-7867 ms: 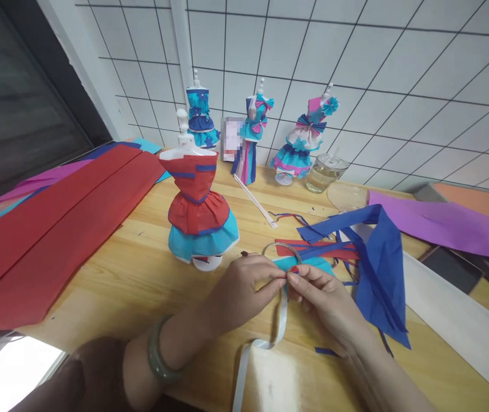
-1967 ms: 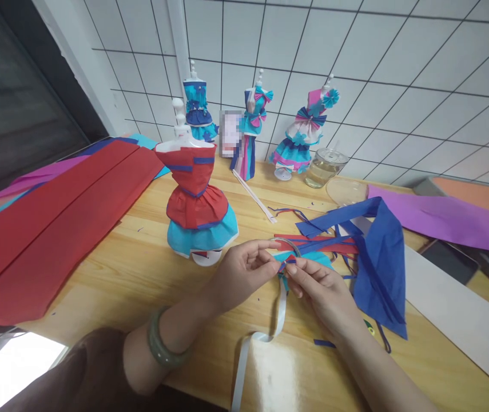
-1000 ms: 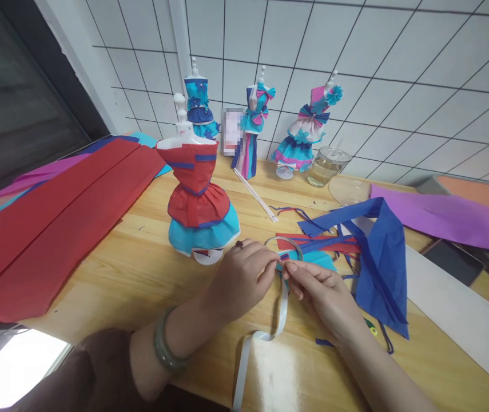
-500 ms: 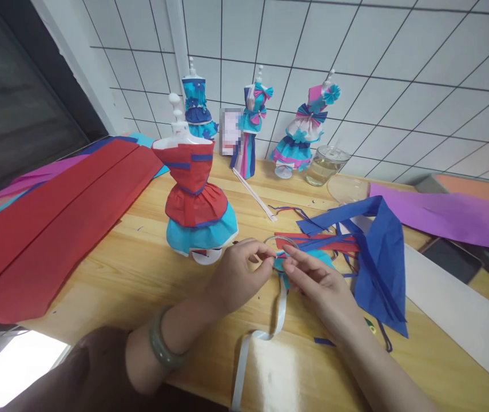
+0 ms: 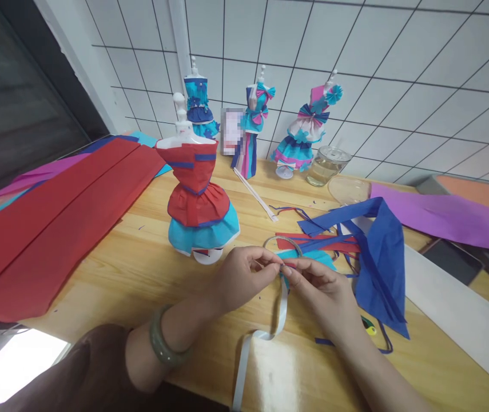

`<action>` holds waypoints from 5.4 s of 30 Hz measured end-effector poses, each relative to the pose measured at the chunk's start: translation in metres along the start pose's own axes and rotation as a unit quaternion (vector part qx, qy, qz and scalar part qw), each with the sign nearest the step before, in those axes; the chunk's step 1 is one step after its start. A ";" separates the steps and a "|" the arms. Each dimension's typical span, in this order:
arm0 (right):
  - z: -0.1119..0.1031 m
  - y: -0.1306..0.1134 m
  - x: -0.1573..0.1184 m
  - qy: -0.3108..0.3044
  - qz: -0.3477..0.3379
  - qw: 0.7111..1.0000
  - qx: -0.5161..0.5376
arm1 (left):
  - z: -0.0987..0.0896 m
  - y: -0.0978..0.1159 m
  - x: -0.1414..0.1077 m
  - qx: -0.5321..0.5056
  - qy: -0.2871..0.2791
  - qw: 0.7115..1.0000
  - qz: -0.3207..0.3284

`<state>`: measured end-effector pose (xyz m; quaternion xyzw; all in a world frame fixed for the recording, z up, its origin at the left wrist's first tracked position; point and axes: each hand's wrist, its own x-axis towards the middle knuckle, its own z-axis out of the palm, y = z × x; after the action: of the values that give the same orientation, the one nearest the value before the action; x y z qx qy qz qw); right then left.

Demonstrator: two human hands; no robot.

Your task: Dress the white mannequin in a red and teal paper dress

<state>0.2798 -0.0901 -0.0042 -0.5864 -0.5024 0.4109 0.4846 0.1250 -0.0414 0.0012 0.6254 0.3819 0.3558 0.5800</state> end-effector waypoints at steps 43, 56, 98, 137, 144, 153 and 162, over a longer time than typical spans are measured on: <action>-0.003 -0.010 0.005 0.010 0.105 0.982 0.154 | -0.006 -0.004 0.005 -0.086 -0.014 0.995 -0.057; -0.003 -0.012 0.007 0.022 0.107 0.979 0.173 | 0.000 -0.002 0.001 -0.077 -0.018 0.997 -0.021; -0.002 -0.008 -0.002 0.025 -0.164 0.976 -0.142 | 0.002 0.007 0.000 0.094 0.014 0.994 0.058; -0.003 -0.006 0.005 0.016 0.086 0.986 0.144 | 0.001 -0.002 0.005 -0.083 -0.030 0.994 -0.070; -0.002 -0.006 0.005 0.012 0.092 0.981 0.170 | 0.002 -0.002 0.004 -0.092 -0.048 0.991 -0.080; 0.000 -0.007 0.006 0.021 0.085 0.984 0.158 | 0.002 0.000 0.003 -0.096 -0.070 0.985 -0.122; 0.001 -0.008 0.003 0.010 0.070 0.993 0.092 | -0.002 0.001 0.006 -0.137 -0.055 0.982 -0.114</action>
<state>0.2783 -0.0865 0.0035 -0.5767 -0.4157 0.4827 0.5115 0.1264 -0.0354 0.0026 0.5107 0.3660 0.3017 0.7171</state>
